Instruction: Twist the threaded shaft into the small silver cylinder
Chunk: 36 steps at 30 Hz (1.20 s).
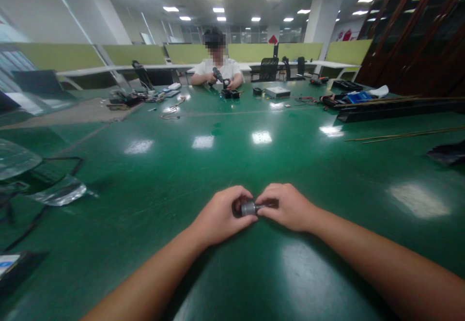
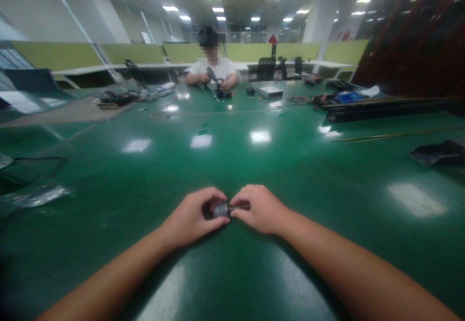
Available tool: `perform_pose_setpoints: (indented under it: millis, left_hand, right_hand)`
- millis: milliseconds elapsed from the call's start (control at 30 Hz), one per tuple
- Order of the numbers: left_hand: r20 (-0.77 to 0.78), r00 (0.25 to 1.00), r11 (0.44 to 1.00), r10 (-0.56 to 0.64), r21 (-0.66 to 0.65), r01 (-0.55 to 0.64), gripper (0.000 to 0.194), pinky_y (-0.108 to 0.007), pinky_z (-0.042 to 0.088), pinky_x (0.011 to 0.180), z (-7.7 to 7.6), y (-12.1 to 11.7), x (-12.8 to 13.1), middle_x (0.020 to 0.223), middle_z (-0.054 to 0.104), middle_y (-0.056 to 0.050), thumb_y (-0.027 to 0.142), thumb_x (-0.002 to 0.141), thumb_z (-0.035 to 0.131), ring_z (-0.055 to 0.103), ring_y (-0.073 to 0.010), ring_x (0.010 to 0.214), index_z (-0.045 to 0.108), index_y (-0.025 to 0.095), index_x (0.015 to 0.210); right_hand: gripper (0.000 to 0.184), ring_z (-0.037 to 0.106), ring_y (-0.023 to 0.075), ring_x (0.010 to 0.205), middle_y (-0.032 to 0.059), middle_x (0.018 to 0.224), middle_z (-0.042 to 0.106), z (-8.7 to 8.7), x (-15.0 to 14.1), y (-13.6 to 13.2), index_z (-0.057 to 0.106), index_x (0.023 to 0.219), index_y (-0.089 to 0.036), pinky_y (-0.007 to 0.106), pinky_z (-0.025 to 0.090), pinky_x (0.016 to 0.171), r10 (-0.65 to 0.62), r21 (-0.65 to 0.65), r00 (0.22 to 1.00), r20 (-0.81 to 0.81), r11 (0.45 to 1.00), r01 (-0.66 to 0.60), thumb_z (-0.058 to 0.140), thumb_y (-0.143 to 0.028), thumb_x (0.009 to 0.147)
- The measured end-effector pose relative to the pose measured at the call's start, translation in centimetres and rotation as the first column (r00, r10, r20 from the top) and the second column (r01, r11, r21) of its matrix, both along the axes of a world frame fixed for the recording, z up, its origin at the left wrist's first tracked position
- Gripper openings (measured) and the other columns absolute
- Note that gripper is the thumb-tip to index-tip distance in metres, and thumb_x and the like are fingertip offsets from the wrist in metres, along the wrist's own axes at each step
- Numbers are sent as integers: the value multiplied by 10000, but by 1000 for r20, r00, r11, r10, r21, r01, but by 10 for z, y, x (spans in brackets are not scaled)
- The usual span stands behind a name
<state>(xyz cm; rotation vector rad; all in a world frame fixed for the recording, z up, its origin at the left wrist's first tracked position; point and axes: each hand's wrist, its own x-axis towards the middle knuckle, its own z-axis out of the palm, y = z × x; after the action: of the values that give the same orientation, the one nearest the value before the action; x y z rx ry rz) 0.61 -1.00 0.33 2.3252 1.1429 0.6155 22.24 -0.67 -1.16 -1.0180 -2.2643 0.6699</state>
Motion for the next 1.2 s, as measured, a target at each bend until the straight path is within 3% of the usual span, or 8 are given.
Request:
perform_pose_setpoints:
  millis: [300,500,667,1200]
  left_hand:
    - [-60,998,997,-26,68,30,167,-293,447,739,5,-3,4,873,645,-47,331,885,627,600,-192,825,690,182,927]
    - [-59,998,998,-5,59,8,309,-287,445,706,4,-3,2,882,642,-28,298,745,755,590,-188,782,656,189,1017]
    - [-45,999,998,-7,57,9,159,-277,436,690,1,-3,2,836,636,-21,249,766,720,590,-179,765,647,176,887]
    - [-37,999,999,-20,40,21,165,-277,435,695,-1,0,0,841,634,-19,273,781,723,587,-178,774,637,178,883]
  right_hand:
    - [105,605,145,752,21,806,697,0,5,0,738,877,-184,255,452,701,-2,7,1000,-15,1000,2,718,-151,780]
    - [102,598,150,761,22,810,690,1,4,-1,732,870,-179,260,443,702,-9,21,1000,9,1000,9,727,-151,772]
    - [96,592,151,763,23,804,685,1,4,-1,729,874,-176,263,437,703,-3,20,1000,9,1000,3,718,-152,781]
    - [87,588,154,746,30,794,680,5,7,-3,725,869,-171,265,440,695,6,13,1000,19,1000,-6,714,-155,785]
